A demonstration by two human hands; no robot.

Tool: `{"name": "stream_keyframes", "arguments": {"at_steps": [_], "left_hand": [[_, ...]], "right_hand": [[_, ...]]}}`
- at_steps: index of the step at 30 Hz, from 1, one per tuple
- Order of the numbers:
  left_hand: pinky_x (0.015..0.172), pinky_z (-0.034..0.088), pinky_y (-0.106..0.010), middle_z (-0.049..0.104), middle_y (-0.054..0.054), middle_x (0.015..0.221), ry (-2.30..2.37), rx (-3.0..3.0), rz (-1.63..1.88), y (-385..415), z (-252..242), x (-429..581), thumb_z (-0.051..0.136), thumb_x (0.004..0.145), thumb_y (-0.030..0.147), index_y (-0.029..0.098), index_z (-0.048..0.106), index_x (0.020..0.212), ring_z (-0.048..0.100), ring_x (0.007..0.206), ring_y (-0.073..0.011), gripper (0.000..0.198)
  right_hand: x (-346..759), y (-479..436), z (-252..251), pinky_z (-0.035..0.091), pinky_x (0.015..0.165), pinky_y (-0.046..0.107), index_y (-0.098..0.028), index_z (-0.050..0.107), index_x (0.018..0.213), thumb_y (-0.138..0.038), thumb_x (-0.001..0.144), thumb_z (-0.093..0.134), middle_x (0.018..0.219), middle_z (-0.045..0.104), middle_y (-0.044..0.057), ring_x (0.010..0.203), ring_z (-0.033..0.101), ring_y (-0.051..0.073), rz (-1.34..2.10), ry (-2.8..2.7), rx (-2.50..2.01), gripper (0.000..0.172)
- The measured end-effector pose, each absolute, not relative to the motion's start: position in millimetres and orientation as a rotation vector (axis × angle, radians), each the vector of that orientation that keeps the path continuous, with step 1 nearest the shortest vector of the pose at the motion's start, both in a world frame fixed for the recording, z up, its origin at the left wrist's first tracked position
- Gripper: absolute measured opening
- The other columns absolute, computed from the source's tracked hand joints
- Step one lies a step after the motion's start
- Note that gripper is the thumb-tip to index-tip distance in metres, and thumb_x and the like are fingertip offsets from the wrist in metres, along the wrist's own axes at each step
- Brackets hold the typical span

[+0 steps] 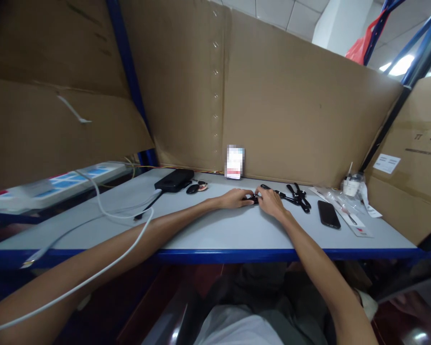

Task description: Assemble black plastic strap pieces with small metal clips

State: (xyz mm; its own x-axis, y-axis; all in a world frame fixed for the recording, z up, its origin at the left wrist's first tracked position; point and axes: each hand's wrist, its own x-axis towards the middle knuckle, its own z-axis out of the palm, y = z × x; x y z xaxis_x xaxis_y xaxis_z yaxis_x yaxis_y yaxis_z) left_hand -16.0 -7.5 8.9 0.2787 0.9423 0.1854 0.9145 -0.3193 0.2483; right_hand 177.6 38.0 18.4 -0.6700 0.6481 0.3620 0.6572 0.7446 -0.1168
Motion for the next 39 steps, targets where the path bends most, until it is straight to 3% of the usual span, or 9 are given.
{"name": "stream_keyframes", "arguments": {"at_steps": [6,11,16,21,27,31,36,39], "left_hand": [[0.079,0.046,-0.031,0.077,-0.012,0.119,1.751,2.435,0.438,-5.0,11.2,-18.6,0.052,0.094,0.051,0.02,0.067,0.127,0.071,0.105,-0.0265,0.047],[0.08,0.047,-0.031,0.078,-0.012,0.116,1.734,2.418,0.459,-6.3,12.0,-18.7,0.053,0.094,0.048,0.02,0.067,0.13,0.071,0.105,-0.0267,0.048],[0.082,0.047,-0.031,0.078,-0.012,0.116,1.723,2.394,0.463,-5.3,11.6,-20.0,0.054,0.093,0.048,0.02,0.065,0.134,0.072,0.106,-0.0261,0.051],[0.084,0.047,-0.032,0.078,-0.013,0.116,1.736,2.392,0.455,-6.2,12.3,-19.5,0.053,0.094,0.049,0.018,0.064,0.135,0.071,0.108,-0.0272,0.053],[0.083,0.047,-0.031,0.077,-0.013,0.118,1.753,2.38,0.434,-6.5,12.9,-19.1,0.053,0.093,0.05,0.018,0.064,0.136,0.071,0.109,-0.0272,0.054],[0.084,0.047,-0.033,0.077,-0.014,0.118,1.75,2.386,0.438,-6.5,12.6,-19.7,0.053,0.094,0.05,0.017,0.062,0.138,0.071,0.108,-0.0278,0.055],[0.082,0.047,-0.032,0.077,-0.015,0.119,1.722,2.389,0.456,-7.7,13.2,-20.0,0.053,0.094,0.049,0.017,0.064,0.135,0.071,0.107,-0.0283,0.053],[0.081,0.047,-0.032,0.078,-0.014,0.115,1.715,2.388,0.467,-7.5,12.9,-20.3,0.053,0.094,0.049,0.018,0.064,0.134,0.072,0.104,-0.0279,0.052]], "right_hand": [[180.8,39.5,22.4,0.042,0.077,0.025,-0.024,0.078,0.098,-0.011,0.091,0.048,0.101,0.077,0.004,0.094,0.067,0.02,-0.035,-2.579,-0.946,0.033],[181.2,36.6,25.1,0.045,0.082,0.026,-0.027,0.077,0.115,-0.013,0.092,0.048,0.11,0.078,0.005,0.101,0.068,0.021,-0.05,-2.544,-1.024,0.039],[181.4,36.1,26.6,0.045,0.085,0.026,-0.026,0.08,0.104,-0.011,0.09,0.047,0.109,0.078,0.003,0.101,0.068,0.021,-0.022,-2.601,-0.965,0.039],[182.1,34.6,27.9,0.046,0.087,0.027,-0.027,0.077,0.116,-0.012,0.092,0.047,0.113,0.077,0.004,0.104,0.068,0.021,-0.032,-2.563,-1.032,0.042],[183.7,36.9,27.8,0.046,0.087,0.026,-0.025,0.081,0.103,-0.009,0.09,0.047,0.108,0.078,0.004,0.101,0.069,0.021,-0.011,-2.582,-0.97,0.04],[184.4,39.4,26.9,0.046,0.087,0.026,-0.027,0.078,0.116,-0.01,0.091,0.046,0.113,0.077,0.004,0.104,0.069,0.021,-0.001,-2.557,-0.969,0.044],[185.4,37.8,28.4,0.046,0.086,0.026,-0.025,0.081,0.104,-0.007,0.089,0.046,0.109,0.078,0.004,0.1,0.069,0.02,0.003,-2.602,-0.927,0.042],[185.6,36.6,29.3,0.046,0.087,0.027,-0.026,0.08,0.11,-0.008,0.09,0.046,0.112,0.077,0.005,0.103,0.069,0.021,-0.033,-2.555,-0.988,0.044]]}}
